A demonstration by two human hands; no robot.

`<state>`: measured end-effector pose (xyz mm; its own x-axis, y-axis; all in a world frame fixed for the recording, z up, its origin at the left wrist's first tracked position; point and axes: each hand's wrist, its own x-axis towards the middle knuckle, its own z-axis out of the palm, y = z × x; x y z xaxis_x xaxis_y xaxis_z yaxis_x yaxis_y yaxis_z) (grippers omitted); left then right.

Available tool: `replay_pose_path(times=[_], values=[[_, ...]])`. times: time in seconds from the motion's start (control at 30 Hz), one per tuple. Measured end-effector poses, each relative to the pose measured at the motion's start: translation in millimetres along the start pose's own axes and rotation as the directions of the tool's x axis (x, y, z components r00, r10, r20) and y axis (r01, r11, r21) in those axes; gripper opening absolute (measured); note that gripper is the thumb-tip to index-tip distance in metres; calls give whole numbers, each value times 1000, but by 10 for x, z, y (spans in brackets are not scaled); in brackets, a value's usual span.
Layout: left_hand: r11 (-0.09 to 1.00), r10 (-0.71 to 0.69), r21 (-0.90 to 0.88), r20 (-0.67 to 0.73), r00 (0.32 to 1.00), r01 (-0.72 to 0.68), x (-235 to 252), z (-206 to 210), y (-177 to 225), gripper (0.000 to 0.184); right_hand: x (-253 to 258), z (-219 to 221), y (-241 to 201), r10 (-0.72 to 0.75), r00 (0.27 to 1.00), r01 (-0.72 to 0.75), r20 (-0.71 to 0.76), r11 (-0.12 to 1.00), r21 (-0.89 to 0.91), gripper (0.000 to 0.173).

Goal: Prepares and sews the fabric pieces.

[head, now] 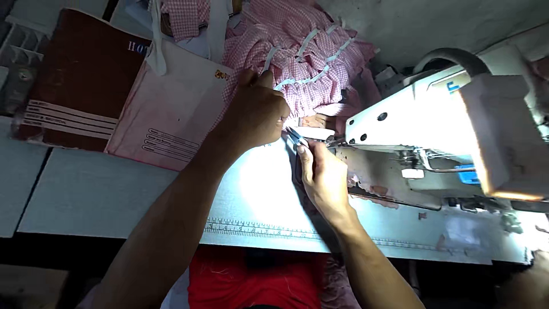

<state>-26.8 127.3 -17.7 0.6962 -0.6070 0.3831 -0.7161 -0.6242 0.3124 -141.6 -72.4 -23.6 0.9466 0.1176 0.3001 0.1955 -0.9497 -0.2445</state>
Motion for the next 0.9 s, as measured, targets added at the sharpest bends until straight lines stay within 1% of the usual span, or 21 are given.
replay_pose_path(times=[0.07, 0.13, 0.2, 0.27, 0.3, 0.33, 0.4, 0.43, 0.47, 0.5, 0.53, 0.6, 0.63, 0.7, 0.73, 0.77, 0.8, 0.83, 0.87, 0.9], values=[[1000, -8, -1, 2, 1000, 8, -4, -6, 1, 27, 22, 46, 11, -32, 999, 32, -24, 999, -28, 30], [1000, -9, -13, -18, 1000, 8, -25, -19, 0, 27, -63, 25, 32, -29, 999, 29, -15, 999, 19, 30], [1000, -1, -12, -35, 999, 1, -38, -37, 15, 27, -265, -48, 119, -35, 999, 36, -15, 993, 109, 30], [1000, 10, -18, -33, 999, -11, -52, -35, 35, 26, -516, -175, 283, -27, 997, 36, -68, 991, 129, 31], [999, 18, -38, -31, 999, -19, -65, -21, 44, 24, -615, -261, 400, 8, 993, 4, -117, 995, 100, 31], [998, 22, -64, -17, 1000, -23, -77, -8, 54, 24, -691, -360, 548, 69, 984, -61, -167, 997, 52, 31], [990, 9, -144, 97, 995, 5, -135, -39, 132, 24, -787, -550, 896, 215, 948, -228, -236, 973, -30, 35], [984, 0, -178, 155, 988, 28, -171, -86, 209, 22, -807, -616, 1089, 285, 929, -306, -237, 950, -59, 40], [979, -24, -193, 206, 978, 64, -227, -142, 346, 18, -835, -653, 1271, 341, 913, -369, -225, 925, -94, 43], [978, -52, -183, 234, 971, 97, -332, -178, 549, 12, -884, -666, 1428, 381, 902, -412, -203, 900, -141, 45], [980, -86, -152, 270, 959, 131, -481, -189, 788, 10, -923, -666, 1547, 413, 891, -445, -190, 877, -181, 45], [980, -130, -100, 341, 931, 174, -924, -176, 1327, 11, -933, -654, 1657, 439, 878, -474, -193, 856, -208, 46], [980, -114, -112, 369, 923, 166, -1165, -197, 1591, 9, -927, -648, 1645, 432, 881, -467, -194, 861, -202, 46], [959, -39, -232, 456, 889, 161, -1526, -334, 2000, 9, -953, -659, 1565, 412, 884, -446, -223, 885, -132, 46], [932, 4, -312, 514, 858, 182, -1591, -423, 2104, 16, -971, -682, 1527, 397, 872, -430, -288, 901, -61, 44], [910, 33, -367, 529, 848, 194, -1583, -493, 2142, 26, -998, -717, 1480, 383, 842, -403, -379, 915, 30, 42], [912, 21, -370, 476, 879, 178, -1514, -519, 2135, 31, -1012, -772, 1419, 366, 806, -349, -465, 929, 125, 38], [932, -24, -329, 367, 930, 153, -1398, -496, 2096, 32, -999, -851, 1335, 349, 775, -278, -527, 937, 211, 36], [953, -73, -273, 223, 972, 134, -1249, -411, 2015, 32, -960, -948, 1236, 338, 752, -207, -566, 936, 284, 38], [973, -113, -194, 76, 991, 126, -1089, -277, 1902, 31, -898, -1049, 1139, 327, 731, -145, -600, 932, 331, 44]])
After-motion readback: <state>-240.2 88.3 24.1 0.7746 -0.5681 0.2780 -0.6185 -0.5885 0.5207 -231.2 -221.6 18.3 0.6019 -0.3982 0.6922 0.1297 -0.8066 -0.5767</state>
